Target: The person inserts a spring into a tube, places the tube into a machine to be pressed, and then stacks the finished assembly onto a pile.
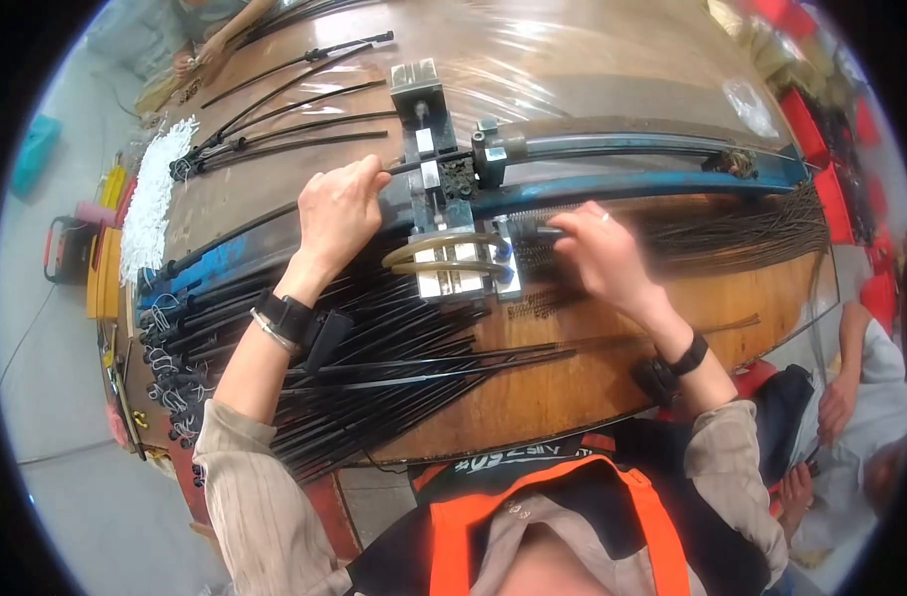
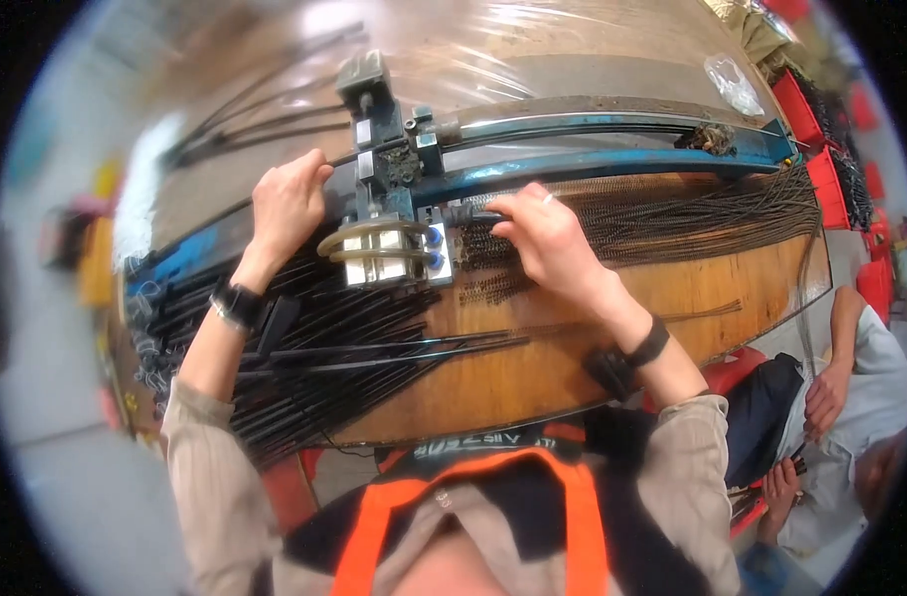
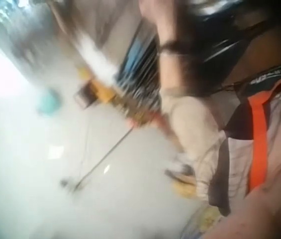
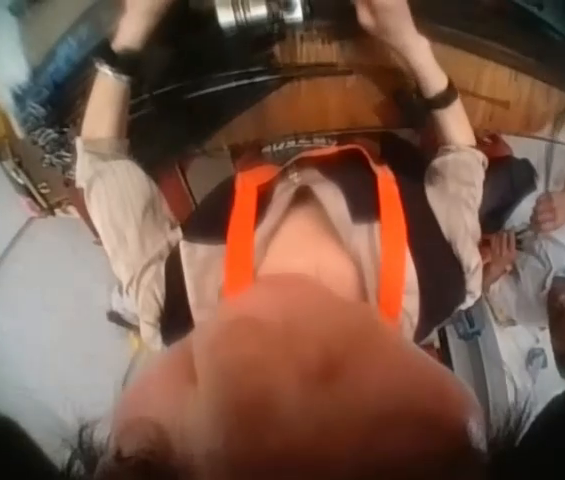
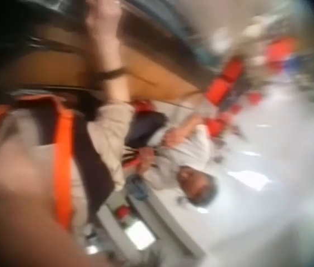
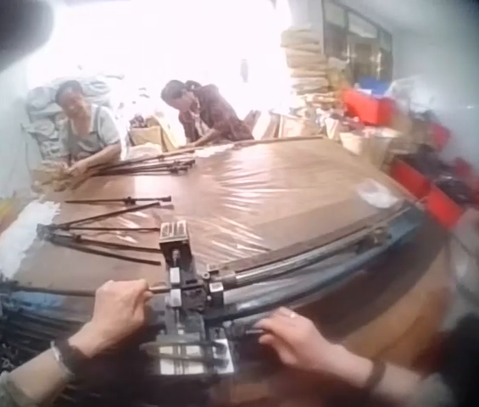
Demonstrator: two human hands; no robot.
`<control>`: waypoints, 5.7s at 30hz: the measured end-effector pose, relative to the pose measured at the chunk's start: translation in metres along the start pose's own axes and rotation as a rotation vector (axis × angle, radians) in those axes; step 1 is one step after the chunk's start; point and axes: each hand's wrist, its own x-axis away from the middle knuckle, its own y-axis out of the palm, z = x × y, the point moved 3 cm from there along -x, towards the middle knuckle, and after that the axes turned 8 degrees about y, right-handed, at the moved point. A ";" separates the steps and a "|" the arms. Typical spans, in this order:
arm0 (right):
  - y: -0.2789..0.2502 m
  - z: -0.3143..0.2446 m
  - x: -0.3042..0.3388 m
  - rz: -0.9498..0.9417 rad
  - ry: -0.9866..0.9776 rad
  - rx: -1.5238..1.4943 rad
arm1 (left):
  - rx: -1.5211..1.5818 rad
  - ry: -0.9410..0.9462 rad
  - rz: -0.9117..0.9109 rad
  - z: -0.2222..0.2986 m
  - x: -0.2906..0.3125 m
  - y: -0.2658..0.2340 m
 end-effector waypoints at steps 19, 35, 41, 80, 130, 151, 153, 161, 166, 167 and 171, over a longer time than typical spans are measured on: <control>0.021 -0.046 0.112 0.028 -0.136 0.166 | 0.166 0.272 0.012 0.113 0.114 -0.027; -0.067 0.020 0.066 0.535 0.033 0.191 | -0.195 0.277 0.190 0.094 0.038 -0.153; -0.032 -0.002 -0.023 0.191 0.247 -0.066 | -0.478 0.239 0.406 0.016 0.035 -0.231; -0.135 0.107 -0.015 0.417 -0.003 0.753 | 0.062 0.044 0.069 -0.019 0.018 -0.017; 0.005 -0.005 0.004 -0.025 0.184 -0.236 | -0.120 0.248 0.192 -0.014 0.000 0.004; -0.031 -0.006 0.063 0.422 -0.358 0.275 | -0.114 0.207 0.061 0.093 0.077 -0.109; -0.051 0.027 0.062 0.432 0.102 0.353 | -0.296 0.206 0.212 0.067 0.057 -0.153; 0.003 -0.038 -0.088 0.096 0.065 -0.123 | -0.371 0.095 0.428 0.005 0.051 -0.217; 0.032 -0.074 -0.137 0.022 -0.150 -0.316 | -0.342 -0.040 0.325 -0.010 0.090 -0.214; 0.038 -0.076 -0.139 -0.009 -0.162 -0.331 | -0.321 -0.079 0.306 -0.016 0.101 -0.209; 0.046 -0.079 -0.148 -0.026 -0.154 -0.439 | -0.296 -0.146 0.256 -0.031 0.120 -0.192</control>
